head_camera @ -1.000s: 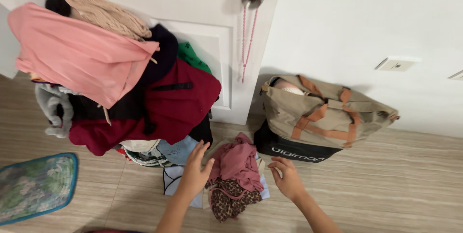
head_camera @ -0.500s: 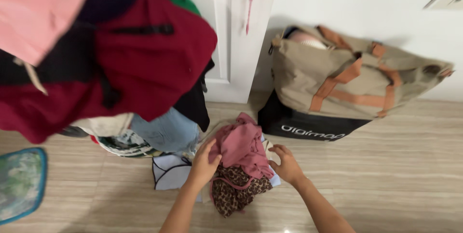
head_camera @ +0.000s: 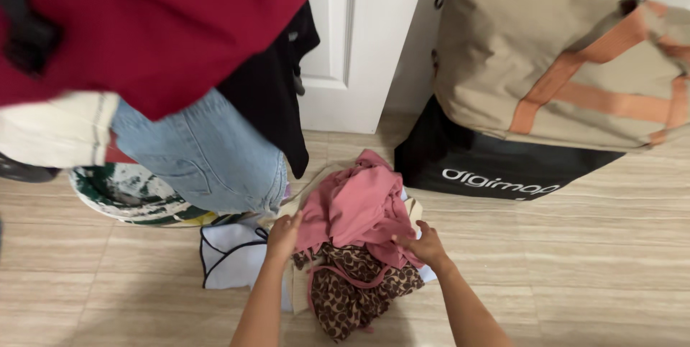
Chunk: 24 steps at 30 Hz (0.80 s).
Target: The person folds a shirt on a bed, places it into an organizer bin, and then gathers other items of clothing from a pile.
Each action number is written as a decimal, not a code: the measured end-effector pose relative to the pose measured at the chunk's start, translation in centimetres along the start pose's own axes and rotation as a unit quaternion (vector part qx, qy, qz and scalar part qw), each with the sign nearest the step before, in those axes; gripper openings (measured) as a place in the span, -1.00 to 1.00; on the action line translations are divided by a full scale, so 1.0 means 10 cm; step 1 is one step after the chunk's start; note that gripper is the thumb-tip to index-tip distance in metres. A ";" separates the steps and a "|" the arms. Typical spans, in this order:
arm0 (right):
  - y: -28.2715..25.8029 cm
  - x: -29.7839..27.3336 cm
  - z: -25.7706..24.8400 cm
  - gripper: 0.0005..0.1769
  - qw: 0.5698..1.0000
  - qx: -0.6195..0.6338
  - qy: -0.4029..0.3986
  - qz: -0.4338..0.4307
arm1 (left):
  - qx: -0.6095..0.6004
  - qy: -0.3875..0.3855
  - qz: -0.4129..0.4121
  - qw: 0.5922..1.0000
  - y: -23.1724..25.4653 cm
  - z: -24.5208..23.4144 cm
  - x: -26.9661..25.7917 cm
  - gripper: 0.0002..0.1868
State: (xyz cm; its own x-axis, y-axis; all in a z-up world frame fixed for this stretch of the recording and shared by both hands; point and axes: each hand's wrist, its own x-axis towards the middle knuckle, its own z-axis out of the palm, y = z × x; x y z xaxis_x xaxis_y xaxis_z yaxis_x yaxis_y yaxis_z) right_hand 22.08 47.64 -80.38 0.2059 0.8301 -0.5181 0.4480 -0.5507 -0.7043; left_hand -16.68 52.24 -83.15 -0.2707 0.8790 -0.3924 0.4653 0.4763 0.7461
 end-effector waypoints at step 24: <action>0.62 0.24 0.87 0.21 0.988 0.139 0.041 0.052 | 0.130 -0.079 -0.224 0.963 -1.06 0.50 0.13 0.26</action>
State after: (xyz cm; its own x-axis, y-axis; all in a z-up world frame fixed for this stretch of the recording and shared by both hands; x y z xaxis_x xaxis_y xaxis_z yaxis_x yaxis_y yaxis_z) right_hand 17.76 45.46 -90.26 0.3127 0.7659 -0.5617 0.1665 -0.6264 -0.7615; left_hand -17.74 48.44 -94.20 -0.3719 0.5667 -0.7352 0.5326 0.7790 0.3309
